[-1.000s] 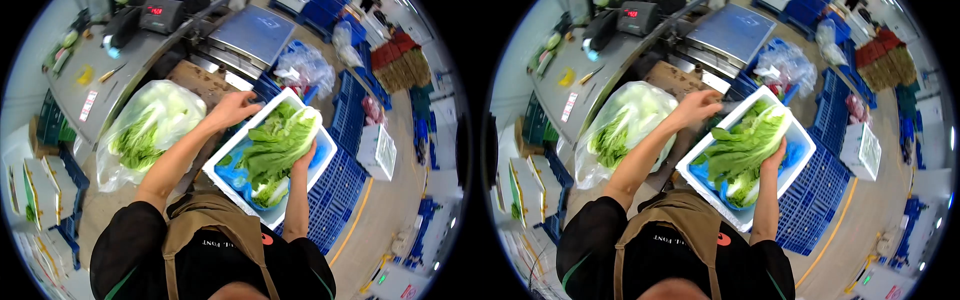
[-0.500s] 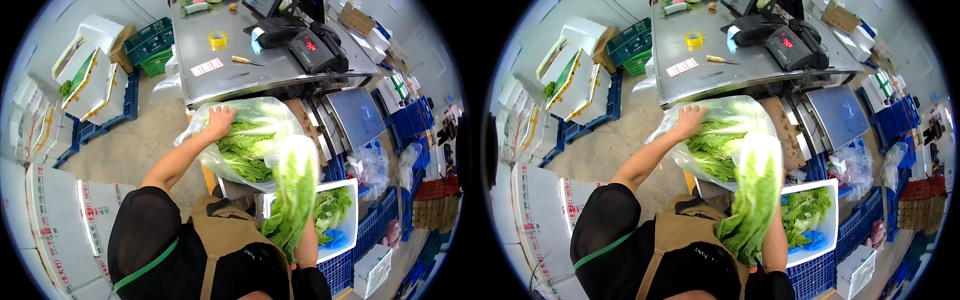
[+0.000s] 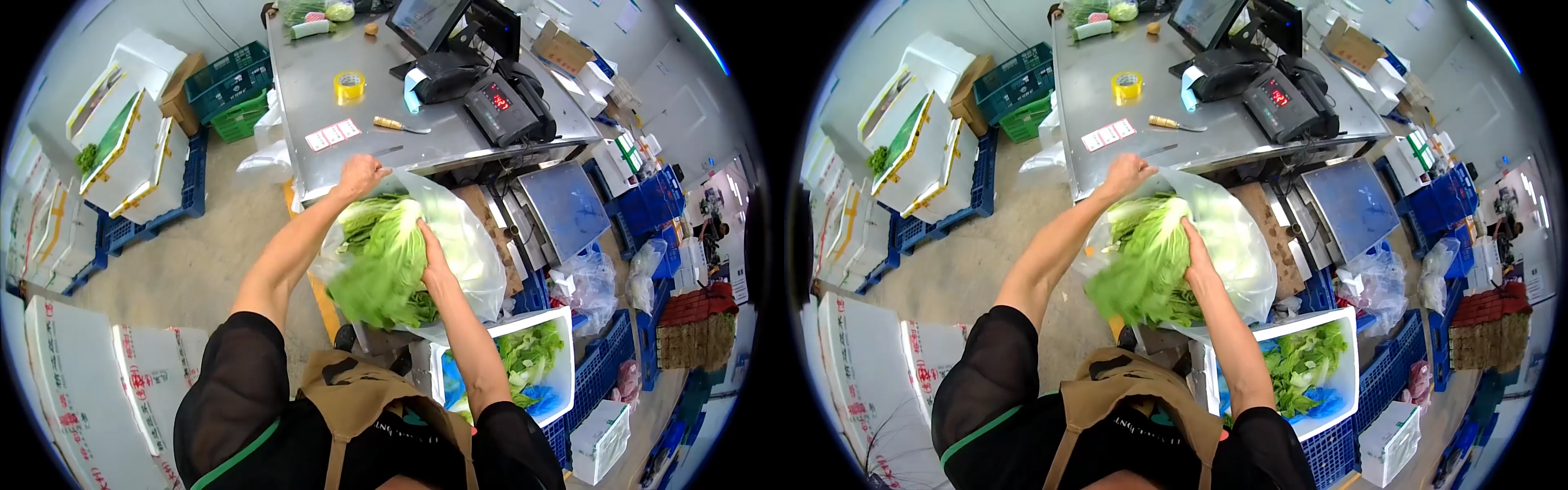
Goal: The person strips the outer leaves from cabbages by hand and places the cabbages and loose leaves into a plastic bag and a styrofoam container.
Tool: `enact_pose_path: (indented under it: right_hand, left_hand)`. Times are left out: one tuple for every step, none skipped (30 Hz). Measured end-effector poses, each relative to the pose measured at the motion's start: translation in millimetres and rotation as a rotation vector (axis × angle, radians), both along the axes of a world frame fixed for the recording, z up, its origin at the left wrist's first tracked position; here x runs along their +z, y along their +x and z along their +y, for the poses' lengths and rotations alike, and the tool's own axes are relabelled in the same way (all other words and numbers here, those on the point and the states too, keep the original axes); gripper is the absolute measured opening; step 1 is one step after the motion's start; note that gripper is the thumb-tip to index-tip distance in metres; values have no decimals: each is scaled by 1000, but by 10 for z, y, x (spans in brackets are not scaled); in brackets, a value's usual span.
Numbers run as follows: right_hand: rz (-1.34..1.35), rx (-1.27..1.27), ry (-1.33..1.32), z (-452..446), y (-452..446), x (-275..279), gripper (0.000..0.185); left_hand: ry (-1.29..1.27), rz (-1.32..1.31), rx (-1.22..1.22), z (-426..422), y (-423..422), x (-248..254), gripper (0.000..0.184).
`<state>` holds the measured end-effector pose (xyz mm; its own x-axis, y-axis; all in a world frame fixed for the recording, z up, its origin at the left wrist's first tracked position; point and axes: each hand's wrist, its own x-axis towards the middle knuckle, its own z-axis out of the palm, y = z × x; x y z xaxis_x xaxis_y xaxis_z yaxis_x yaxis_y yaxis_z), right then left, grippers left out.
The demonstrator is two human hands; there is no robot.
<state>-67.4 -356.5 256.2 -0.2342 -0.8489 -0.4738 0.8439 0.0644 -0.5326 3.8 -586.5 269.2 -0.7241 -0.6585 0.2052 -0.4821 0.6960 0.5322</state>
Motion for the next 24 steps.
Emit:
enact_pose_path:
  right_hand:
    - [49,-114,2,-123,-106,-203,51]
    - [115,-216,120,-220,-211,-323,51]
    - [179,-317,239,-302,-318,-402,51]
    - [243,-417,360,-360,-402,-423,51]
    - [426,-370,520,-372,-393,-209,52]
    - [607,-316,682,-355,-381,12,52]
    - [786,-252,844,-334,-351,153,52]
    - [1082,-223,830,-318,-392,44,54]
    - [1378,-186,798,-309,-461,-139,56]
    - [1672,-143,746,-316,-437,-171,58]
    - [1758,-157,608,-326,-403,-208,58]
    - [1941,-137,495,-357,-398,-233,59]
    - [2119,-117,368,-400,-407,-231,59]
    - [2290,-102,230,-447,-420,-238,60]
    - [2227,36,252,-502,-434,-263,65]
    - [2222,66,238,-528,-477,-343,67]
    - [2217,95,225,-548,-523,-426,69]
    - [2213,120,212,-586,-563,-513,70]
    - [2277,124,261,-604,-545,-478,73]
    - [2258,136,212,-647,-586,-492,72]
    - [2240,149,165,-725,-680,-482,72]
    - [2223,159,115,-802,-777,-479,72]
    - [2163,136,67,-868,-840,-472,72]
    - [2181,237,122,-914,-908,-462,75]
  left_hand:
    - [-2,9,6,32,-10,38,36]
    - [-3,17,12,54,-22,57,37]
    - [-2,30,32,51,-42,45,40]
    - [4,31,20,55,-42,61,40]
    - [11,30,9,69,-31,85,39]
    - [21,27,0,72,-22,89,39]
    - [-10,35,-33,64,-20,49,39]
    - [-40,42,-62,58,-13,5,38]
    - [-72,49,-88,41,3,-32,38]
    - [-104,7,-108,37,39,-23,35]
    - [-135,-35,-127,33,80,-13,32]
    - [-167,-76,-145,26,127,-4,29]
    - [-201,-96,-120,-8,179,-85,26]
    - [-237,-116,-98,-50,240,-194,24]
    - [-276,-137,-78,-102,288,-292,21]
    - [-228,-133,-47,-100,349,-289,19]
    - [-181,-129,-18,-74,413,-277,17]
    - [-137,-123,10,-78,450,-254,16]
    - [-118,-98,12,-94,446,-256,17]
    - [-94,-73,14,-80,423,-274,17]
    - [-70,-48,17,-61,398,-295,18]
    - [-71,-46,8,-35,374,-284,18]
    - [-74,-42,0,-2,343,-232,18]
    - [-77,-38,-9,37,311,-181,18]
